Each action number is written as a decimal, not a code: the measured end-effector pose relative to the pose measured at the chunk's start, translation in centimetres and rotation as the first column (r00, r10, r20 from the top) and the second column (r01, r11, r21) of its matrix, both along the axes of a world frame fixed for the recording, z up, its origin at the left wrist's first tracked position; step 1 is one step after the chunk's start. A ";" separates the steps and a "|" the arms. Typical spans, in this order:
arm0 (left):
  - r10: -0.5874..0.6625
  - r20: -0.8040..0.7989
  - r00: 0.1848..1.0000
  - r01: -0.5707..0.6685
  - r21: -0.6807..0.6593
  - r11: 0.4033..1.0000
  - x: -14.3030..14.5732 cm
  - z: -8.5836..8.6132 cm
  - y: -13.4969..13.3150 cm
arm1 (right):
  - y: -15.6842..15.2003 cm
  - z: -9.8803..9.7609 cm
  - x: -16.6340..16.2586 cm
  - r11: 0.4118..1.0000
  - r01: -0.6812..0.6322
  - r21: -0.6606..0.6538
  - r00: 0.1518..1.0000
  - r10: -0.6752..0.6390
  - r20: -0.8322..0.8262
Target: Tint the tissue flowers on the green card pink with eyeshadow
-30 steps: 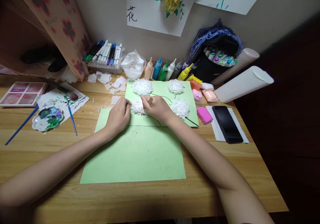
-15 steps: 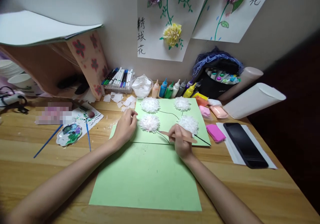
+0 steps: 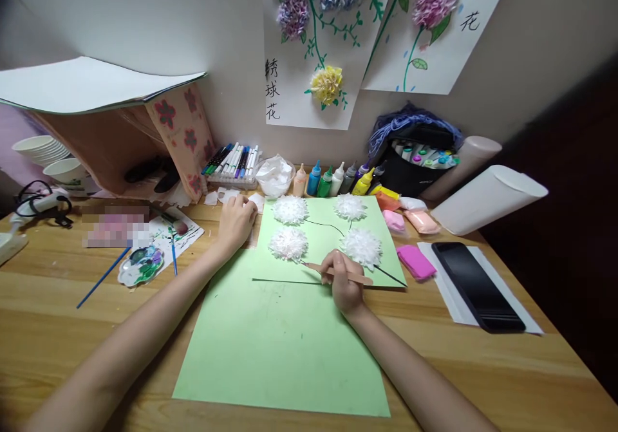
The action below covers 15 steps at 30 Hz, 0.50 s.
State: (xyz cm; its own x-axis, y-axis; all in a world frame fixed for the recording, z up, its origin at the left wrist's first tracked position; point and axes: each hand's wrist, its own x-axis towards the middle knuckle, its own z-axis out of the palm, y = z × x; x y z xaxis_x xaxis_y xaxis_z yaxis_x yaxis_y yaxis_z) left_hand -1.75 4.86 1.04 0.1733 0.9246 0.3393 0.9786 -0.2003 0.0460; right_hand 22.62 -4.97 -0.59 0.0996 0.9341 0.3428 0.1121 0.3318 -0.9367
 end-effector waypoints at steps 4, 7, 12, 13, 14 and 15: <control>-0.018 0.294 0.956 0.005 0.044 0.999 -0.1 0.5 -0.8 | -0.1 -0.2 0.0 1.000 -0.010 0.009 1.000 0.010 -0.003; -0.060 0.591 0.804 0.061 0.018 0.998 0.2 1.1 -2.3 | -0.1 -0.4 0.0 1.000 -0.017 0.002 1.000 0.017 -0.007; -0.118 0.819 0.561 0.362 -0.115 0.925 1.9 2.1 -6.6 | -0.2 -0.6 0.0 1.000 -0.028 0.009 1.000 0.028 -0.002; -0.137 0.825 0.549 0.459 -0.161 0.873 2.3 2.2 -7.5 | -0.2 -0.6 0.0 0.999 -0.038 0.016 0.999 0.037 0.009; -0.162 0.817 0.553 0.534 -0.199 0.822 2.7 2.2 -8.3 | -0.2 -0.5 0.0 0.998 -0.051 0.025 0.998 0.050 0.026; -0.194 0.793 0.577 0.576 -0.227 0.785 3.1 2.1 -8.9 | -0.2 -0.4 0.0 0.997 -0.066 0.032 0.997 0.065 0.052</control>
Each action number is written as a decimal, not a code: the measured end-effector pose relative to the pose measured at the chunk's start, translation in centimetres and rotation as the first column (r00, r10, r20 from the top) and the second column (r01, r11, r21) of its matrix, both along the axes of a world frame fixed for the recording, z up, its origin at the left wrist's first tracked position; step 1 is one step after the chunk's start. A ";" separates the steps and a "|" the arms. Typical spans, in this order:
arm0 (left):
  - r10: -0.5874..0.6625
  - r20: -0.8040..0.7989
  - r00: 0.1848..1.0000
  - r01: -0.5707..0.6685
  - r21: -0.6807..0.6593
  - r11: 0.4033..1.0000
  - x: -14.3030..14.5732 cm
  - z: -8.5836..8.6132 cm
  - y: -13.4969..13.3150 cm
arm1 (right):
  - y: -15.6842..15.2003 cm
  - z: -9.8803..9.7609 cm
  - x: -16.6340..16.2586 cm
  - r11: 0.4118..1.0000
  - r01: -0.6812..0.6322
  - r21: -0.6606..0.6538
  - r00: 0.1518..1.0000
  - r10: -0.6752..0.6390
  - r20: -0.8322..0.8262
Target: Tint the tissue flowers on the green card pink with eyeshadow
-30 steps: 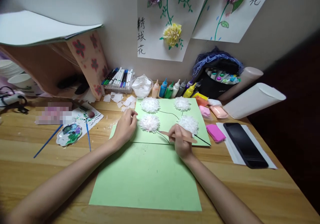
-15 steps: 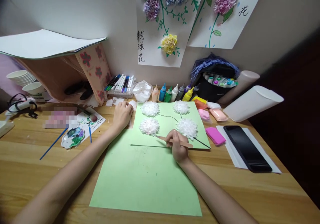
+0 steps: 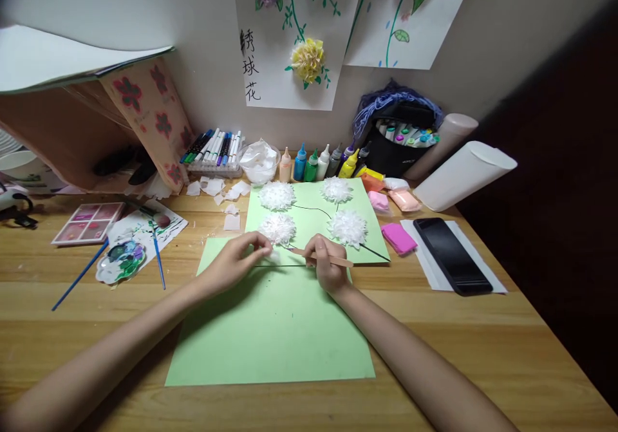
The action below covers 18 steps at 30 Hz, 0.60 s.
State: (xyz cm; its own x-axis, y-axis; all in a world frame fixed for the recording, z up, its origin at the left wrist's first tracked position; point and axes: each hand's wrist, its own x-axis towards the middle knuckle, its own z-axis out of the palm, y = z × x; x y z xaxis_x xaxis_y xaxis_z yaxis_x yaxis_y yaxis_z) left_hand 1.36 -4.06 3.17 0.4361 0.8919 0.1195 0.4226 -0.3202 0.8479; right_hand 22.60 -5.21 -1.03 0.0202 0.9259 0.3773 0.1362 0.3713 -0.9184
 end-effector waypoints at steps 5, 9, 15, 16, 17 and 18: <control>0.063 -0.267 0.962 -0.012 0.191 0.981 1.1 -1.2 -0.9 | -0.2 0.8 -0.3 0.996 -0.087 0.019 0.972 0.081 0.219; 0.181 -0.354 0.918 -0.066 0.314 0.947 1.1 -1.6 -0.1 | -0.2 1.4 -0.7 0.980 -0.152 0.130 0.933 0.099 0.345; 0.264 -0.385 0.884 -0.092 0.411 0.907 1.2 -1.5 0.4 | 0.6 1.9 -1.0 0.871 -0.307 0.385 0.842 0.060 0.536; 0.268 -0.388 0.882 -0.091 0.419 0.903 1.2 -1.5 0.5 | 0.7 1.9 -1.0 0.854 -0.333 0.401 0.824 0.056 0.564; 0.271 -0.392 0.879 -0.087 0.428 0.900 1.3 -1.5 0.5 | 0.9 1.9 -1.0 0.843 -0.350 0.407 0.808 0.053 0.586; 0.273 -0.395 0.877 -0.082 0.437 0.896 1.3 -1.6 0.6 | 1.1 1.9 -1.1 0.839 -0.362 0.406 0.796 0.052 0.602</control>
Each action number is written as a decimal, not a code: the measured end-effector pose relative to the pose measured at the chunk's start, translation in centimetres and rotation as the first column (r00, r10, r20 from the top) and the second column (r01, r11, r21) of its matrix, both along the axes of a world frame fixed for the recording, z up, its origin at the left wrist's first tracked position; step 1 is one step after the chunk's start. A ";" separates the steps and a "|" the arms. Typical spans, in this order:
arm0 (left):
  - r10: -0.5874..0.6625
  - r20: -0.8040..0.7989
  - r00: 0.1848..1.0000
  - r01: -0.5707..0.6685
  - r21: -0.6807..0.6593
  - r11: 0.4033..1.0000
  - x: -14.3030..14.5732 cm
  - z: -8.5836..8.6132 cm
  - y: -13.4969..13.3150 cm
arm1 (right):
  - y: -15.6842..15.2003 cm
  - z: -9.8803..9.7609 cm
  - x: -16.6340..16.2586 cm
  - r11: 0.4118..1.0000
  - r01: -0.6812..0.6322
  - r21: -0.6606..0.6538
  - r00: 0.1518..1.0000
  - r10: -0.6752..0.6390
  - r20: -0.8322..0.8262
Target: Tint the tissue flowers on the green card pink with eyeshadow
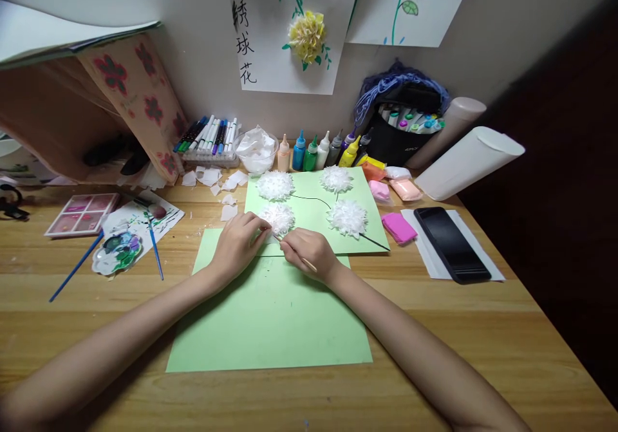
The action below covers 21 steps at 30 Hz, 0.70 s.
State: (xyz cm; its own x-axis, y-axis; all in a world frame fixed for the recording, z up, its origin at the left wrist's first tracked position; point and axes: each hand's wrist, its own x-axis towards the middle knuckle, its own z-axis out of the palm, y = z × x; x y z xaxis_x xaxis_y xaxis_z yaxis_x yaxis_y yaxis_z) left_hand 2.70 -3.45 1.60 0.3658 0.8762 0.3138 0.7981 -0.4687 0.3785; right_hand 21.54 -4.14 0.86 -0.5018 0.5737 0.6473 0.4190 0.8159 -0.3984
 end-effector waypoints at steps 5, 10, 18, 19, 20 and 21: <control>-0.003 -0.021 1.000 0.003 0.022 1.000 0.1 -0.3 0.5 | 0.5 -0.2 -0.3 1.000 0.025 -0.010 0.998 -0.024 0.062; -0.006 0.084 0.996 0.007 -0.019 1.000 0.0 -0.4 0.6 | 0.9 -0.1 -0.6 0.999 0.033 0.030 0.991 -0.036 0.126; 0.199 0.211 0.957 -0.160 -0.186 0.969 -1.1 -1.1 1.1 | 2.0 0.9 -1.6 0.971 0.127 -0.204 0.989 -0.108 0.102; 0.206 0.201 0.958 -0.166 -0.198 0.966 -1.2 -1.2 1.2 | 2.1 1.2 -1.9 0.953 0.155 -0.260 0.987 -0.140 0.076; 0.207 0.189 0.960 -0.168 -0.203 0.965 -1.3 -1.3 1.3 | 2.2 1.5 -2.2 0.932 0.180 -0.314 0.984 -0.174 0.049; 0.207 0.178 0.962 -0.170 -0.203 0.964 -1.3 -1.4 1.4 | 2.4 1.8 -2.4 0.909 0.199 -0.366 0.979 -0.203 0.027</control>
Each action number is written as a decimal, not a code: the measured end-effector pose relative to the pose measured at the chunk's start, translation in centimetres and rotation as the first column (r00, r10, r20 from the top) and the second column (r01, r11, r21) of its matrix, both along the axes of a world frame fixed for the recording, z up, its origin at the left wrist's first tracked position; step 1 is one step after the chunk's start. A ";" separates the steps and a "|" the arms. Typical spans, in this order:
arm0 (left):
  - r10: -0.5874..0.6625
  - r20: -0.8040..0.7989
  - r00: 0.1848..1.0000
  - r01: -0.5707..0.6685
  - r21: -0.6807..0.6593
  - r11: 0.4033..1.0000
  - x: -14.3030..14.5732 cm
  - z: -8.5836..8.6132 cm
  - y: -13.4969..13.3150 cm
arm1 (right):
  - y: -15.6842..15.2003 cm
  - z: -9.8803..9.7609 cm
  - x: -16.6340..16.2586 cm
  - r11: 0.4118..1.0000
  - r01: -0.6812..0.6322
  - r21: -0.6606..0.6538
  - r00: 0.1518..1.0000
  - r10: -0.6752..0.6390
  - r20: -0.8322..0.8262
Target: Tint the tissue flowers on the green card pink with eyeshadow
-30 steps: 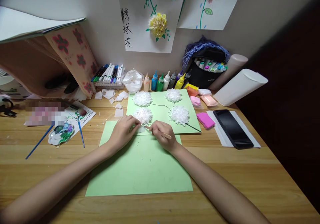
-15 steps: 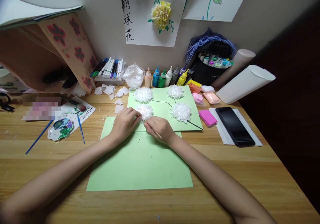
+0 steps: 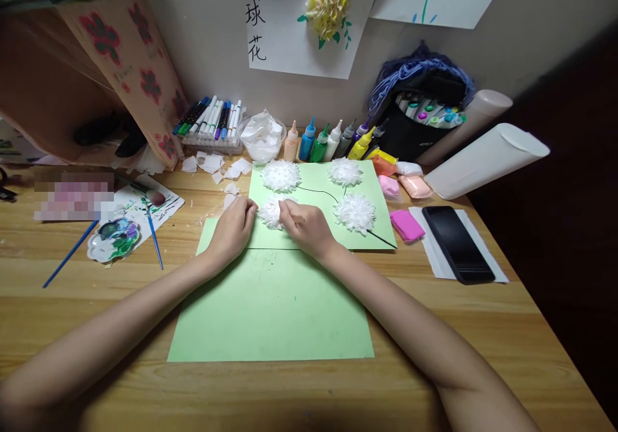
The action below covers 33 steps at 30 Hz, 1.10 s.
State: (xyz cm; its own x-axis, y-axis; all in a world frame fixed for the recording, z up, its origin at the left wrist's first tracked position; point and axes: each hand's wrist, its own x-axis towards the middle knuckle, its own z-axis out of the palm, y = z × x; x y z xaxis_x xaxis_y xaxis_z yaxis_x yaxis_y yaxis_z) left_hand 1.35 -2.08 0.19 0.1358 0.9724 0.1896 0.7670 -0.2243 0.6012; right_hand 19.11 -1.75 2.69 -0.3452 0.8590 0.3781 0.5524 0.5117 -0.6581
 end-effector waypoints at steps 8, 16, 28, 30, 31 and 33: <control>-0.014 -0.057 0.998 0.014 0.016 1.000 0.0 -0.2 0.0 | 3.1 2.3 -2.2 0.977 0.042 -0.208 0.996 -0.025 0.082; -0.024 -0.129 0.991 0.026 0.016 1.000 0.0 -0.3 0.0 | 1.8 2.2 -0.6 0.985 0.031 -0.171 0.988 -0.056 -0.145; -0.022 -0.136 0.990 0.025 0.019 0.999 0.1 -0.4 0.1 | 0.2 -0.1 -0.1 0.992 -0.059 0.108 0.997 0.052 0.064; -0.026 -0.135 0.991 0.030 0.023 0.999 0.1 -0.4 0.1 | 0.4 0.0 -0.2 0.994 -0.045 0.100 0.999 0.042 0.035; -0.026 -0.136 0.990 0.030 0.026 0.999 0.1 -0.4 0.1 | 0.5 0.2 -0.3 0.995 -0.037 0.090 0.999 0.035 0.023; -0.024 -0.140 0.990 0.028 0.029 0.999 0.1 -0.4 0.0 | 0.7 0.5 -0.5 0.998 -0.017 0.059 1.000 0.016 0.012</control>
State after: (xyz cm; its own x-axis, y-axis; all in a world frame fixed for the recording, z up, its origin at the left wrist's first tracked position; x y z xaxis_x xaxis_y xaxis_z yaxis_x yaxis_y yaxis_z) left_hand 1.43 -2.04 -0.21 0.1885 0.9622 0.1963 0.8367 -0.2620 0.4809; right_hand 18.60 -1.02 3.20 -0.3636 0.8294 0.4240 0.5509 0.5585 -0.6201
